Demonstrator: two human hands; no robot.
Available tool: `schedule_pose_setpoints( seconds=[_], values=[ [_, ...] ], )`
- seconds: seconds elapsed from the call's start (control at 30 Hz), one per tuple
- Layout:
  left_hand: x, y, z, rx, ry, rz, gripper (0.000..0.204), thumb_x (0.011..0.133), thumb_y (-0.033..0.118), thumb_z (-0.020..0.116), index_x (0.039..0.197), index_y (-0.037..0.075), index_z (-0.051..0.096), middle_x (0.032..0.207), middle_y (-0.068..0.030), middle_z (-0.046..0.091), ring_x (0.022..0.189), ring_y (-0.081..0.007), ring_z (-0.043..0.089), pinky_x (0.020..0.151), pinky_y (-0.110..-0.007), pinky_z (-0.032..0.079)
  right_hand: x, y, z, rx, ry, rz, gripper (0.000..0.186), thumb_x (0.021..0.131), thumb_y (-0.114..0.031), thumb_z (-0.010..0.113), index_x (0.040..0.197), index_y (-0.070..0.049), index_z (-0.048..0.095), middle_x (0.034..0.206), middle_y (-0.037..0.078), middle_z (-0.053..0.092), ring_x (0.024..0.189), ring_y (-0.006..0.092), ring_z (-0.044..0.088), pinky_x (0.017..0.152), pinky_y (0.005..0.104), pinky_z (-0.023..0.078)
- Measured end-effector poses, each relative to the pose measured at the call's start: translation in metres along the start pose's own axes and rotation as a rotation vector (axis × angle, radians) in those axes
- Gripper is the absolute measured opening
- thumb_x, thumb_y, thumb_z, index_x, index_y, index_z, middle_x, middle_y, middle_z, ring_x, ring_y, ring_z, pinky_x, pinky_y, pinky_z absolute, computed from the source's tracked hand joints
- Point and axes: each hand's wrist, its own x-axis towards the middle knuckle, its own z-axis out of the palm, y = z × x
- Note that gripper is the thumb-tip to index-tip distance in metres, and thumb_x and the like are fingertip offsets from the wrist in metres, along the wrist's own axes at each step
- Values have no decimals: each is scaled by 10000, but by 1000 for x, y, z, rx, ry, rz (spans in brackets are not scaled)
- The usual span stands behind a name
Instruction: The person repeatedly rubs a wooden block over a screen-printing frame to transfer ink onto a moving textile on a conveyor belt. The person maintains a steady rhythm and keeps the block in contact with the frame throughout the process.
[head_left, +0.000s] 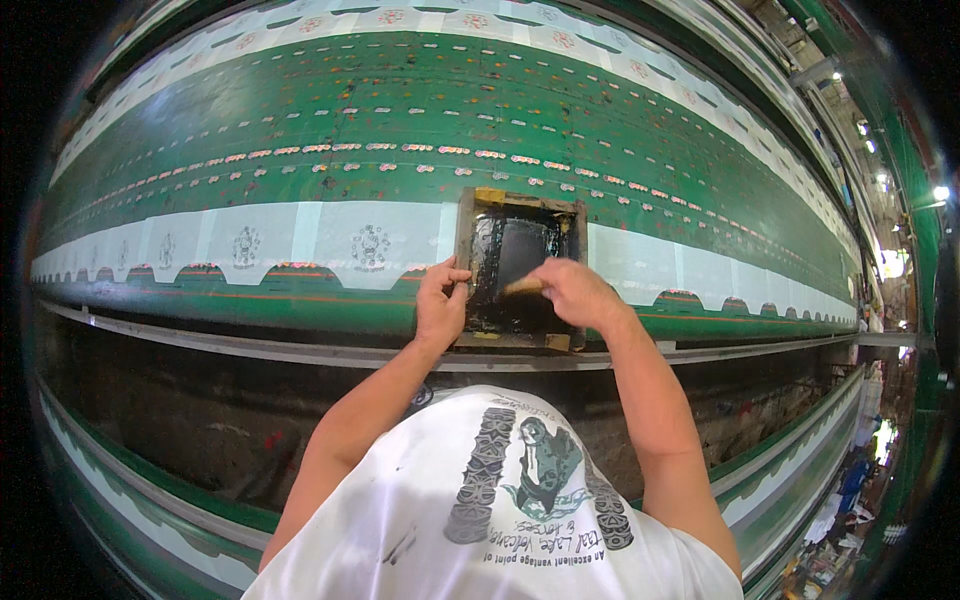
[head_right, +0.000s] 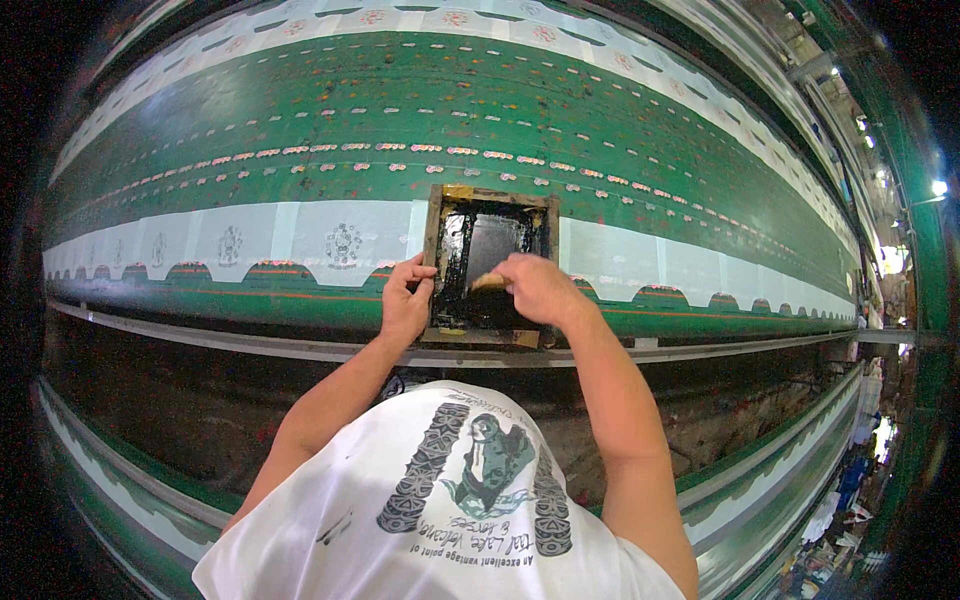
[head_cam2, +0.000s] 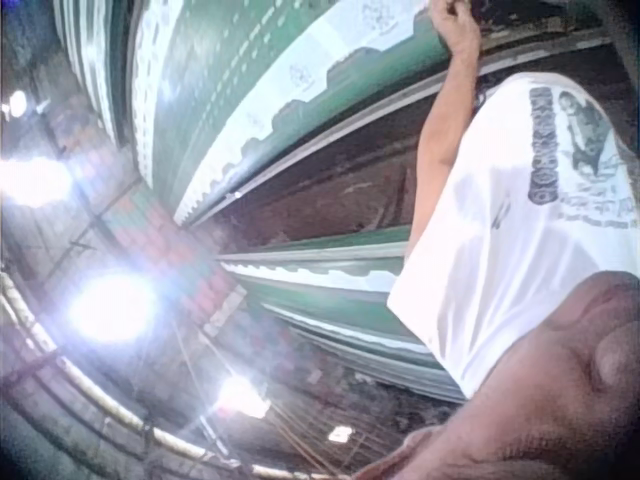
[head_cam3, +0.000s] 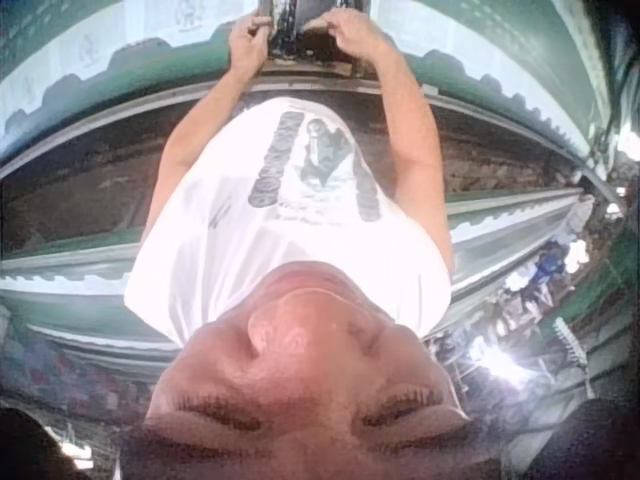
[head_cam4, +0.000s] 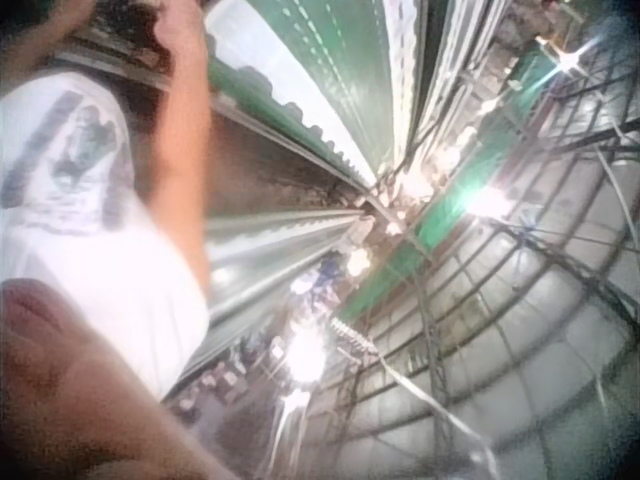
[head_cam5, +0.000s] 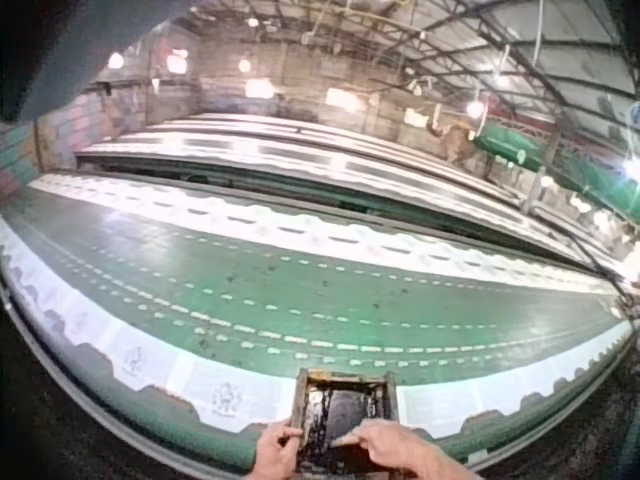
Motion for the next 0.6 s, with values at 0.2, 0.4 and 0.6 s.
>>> schedule_pose_setpoints(
  seconds=[0.2,0.4,0.6],
  values=[
    [15,17,-15,46,-120,-124,214,926,-68,809,1100,51,775,1500,-189,686,1095,-192,750,1012,-346,593,62,40,-5,-70,256,3,479,929,78,643,1322,-140,810,1150,167,728,1161,403,700,1030,493,570],
    [22,20,-19,58,-157,-188,235,897,-92,829,1071,54,766,1488,-175,681,1115,-197,756,1000,-349,612,77,44,-2,-34,353,25,472,933,75,633,1319,-131,811,1102,171,732,1124,414,703,988,503,573],
    [25,30,-21,15,-189,-205,252,890,-115,826,1072,26,724,1464,-193,646,1102,-220,733,1007,-358,607,48,26,8,-29,291,-22,449,890,84,667,1271,-93,825,1036,182,730,1046,415,704,945,515,573]
  ],
)
